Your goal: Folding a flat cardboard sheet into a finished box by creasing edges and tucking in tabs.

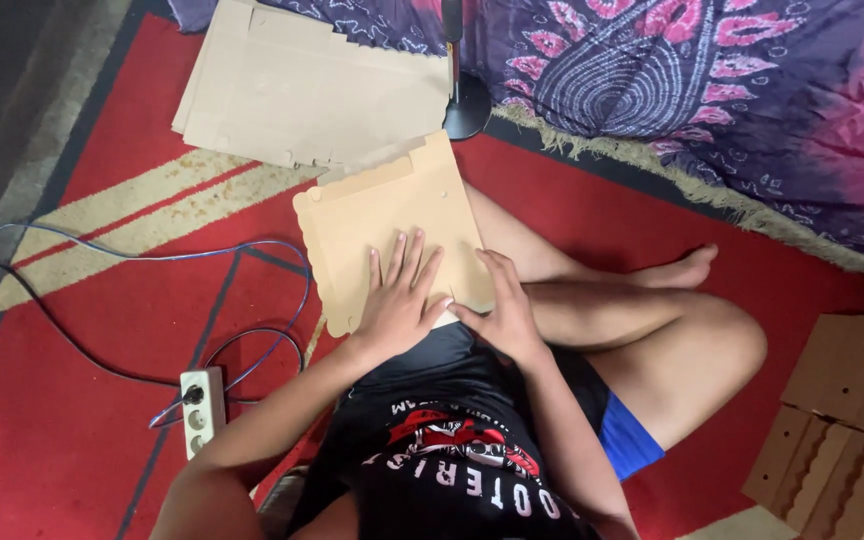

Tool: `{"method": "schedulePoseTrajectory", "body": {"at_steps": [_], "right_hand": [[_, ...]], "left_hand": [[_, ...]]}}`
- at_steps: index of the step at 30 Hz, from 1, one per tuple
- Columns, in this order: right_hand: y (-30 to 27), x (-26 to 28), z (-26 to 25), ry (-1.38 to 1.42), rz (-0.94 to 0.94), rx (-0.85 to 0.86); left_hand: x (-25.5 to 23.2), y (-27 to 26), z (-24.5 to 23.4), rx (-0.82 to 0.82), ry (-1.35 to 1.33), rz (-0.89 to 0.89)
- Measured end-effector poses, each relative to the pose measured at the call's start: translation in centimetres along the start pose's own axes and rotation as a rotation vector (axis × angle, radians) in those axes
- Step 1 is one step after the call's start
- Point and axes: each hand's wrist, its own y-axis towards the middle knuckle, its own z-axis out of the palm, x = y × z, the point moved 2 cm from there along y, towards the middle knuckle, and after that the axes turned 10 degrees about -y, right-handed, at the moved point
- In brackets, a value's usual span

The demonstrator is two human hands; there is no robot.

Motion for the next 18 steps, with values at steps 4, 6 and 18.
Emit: {"method": "schedulePoseTrajectory", "body": {"at_steps": [4, 6, 18], "right_hand": [[-0.3, 0.9, -0.3, -0.113, -0.026, -0.052], [-0.3, 0.4, -0.2, -0.149, -0.056, -0.101], [-0.7, -2.0, 1.8, -0.395, -0.329, -0.212]], "left_hand": [[0.4, -1.2, -1.3, -0.011, -0.103, 0.005], [1.1, -1.7, -1.7, -0.001, -0.094, 0.028], [2.1, -3.1, -2.7, -0.431, 0.132, 0.396]]}}
